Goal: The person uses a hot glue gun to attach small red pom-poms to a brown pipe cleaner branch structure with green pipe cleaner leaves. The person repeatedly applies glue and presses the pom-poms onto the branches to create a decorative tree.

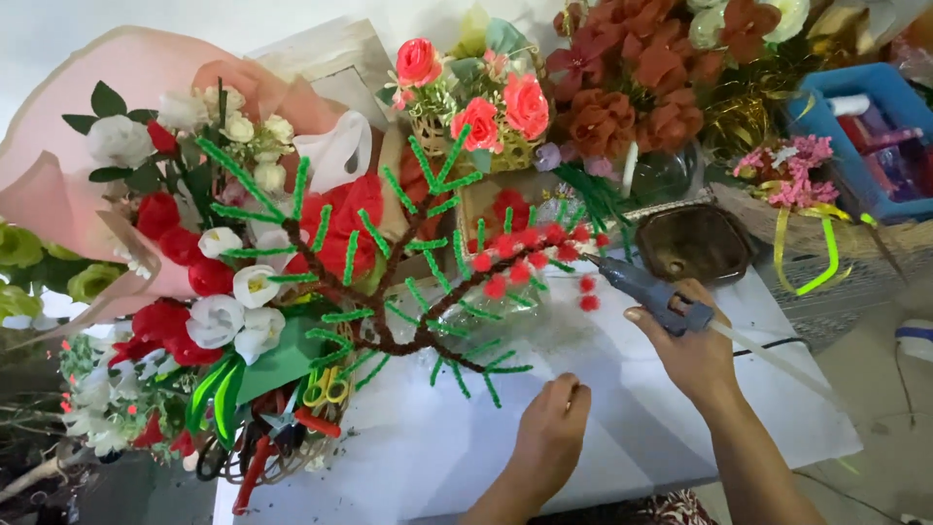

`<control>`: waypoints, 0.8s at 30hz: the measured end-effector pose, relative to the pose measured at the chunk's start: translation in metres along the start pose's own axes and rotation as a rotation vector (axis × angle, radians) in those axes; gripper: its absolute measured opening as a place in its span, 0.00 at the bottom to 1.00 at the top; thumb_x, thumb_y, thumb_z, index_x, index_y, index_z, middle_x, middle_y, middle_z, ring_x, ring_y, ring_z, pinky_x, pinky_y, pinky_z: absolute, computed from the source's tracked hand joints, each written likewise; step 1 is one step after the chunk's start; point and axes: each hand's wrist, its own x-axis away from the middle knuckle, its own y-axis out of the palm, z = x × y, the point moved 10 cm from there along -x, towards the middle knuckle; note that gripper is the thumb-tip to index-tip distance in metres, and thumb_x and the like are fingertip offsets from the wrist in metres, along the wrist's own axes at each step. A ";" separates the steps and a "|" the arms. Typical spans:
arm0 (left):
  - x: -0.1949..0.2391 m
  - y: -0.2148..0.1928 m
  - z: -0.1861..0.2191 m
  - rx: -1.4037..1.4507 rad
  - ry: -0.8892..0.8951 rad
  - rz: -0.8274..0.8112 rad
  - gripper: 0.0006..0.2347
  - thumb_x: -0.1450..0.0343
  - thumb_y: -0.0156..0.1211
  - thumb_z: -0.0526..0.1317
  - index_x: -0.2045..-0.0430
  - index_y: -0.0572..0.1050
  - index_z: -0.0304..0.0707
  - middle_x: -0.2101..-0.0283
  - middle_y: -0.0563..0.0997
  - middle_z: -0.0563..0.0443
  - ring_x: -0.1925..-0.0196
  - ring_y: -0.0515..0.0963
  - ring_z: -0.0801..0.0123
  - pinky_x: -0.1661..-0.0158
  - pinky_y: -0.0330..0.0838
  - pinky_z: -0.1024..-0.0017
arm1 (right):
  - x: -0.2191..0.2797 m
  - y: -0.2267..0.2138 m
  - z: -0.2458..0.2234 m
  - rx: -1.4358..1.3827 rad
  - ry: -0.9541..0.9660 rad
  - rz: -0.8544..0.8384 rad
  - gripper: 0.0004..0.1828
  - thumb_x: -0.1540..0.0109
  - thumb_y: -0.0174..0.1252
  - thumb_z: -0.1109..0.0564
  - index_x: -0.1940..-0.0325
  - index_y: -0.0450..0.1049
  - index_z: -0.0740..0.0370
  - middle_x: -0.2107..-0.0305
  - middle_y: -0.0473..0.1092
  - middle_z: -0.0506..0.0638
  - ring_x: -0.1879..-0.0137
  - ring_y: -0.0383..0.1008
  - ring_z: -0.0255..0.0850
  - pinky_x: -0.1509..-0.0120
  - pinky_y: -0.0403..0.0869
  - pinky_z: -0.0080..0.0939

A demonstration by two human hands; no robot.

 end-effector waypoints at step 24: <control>-0.104 -0.092 -0.034 -0.610 -0.019 0.655 0.13 0.37 0.61 0.41 0.62 0.74 0.38 0.51 0.73 0.41 0.54 0.73 0.51 0.55 0.67 0.60 | -0.004 -0.001 -0.019 0.140 0.441 -0.160 0.45 0.47 0.59 0.25 0.45 0.73 0.66 0.51 0.72 0.65 0.41 0.70 0.55 0.36 0.67 0.51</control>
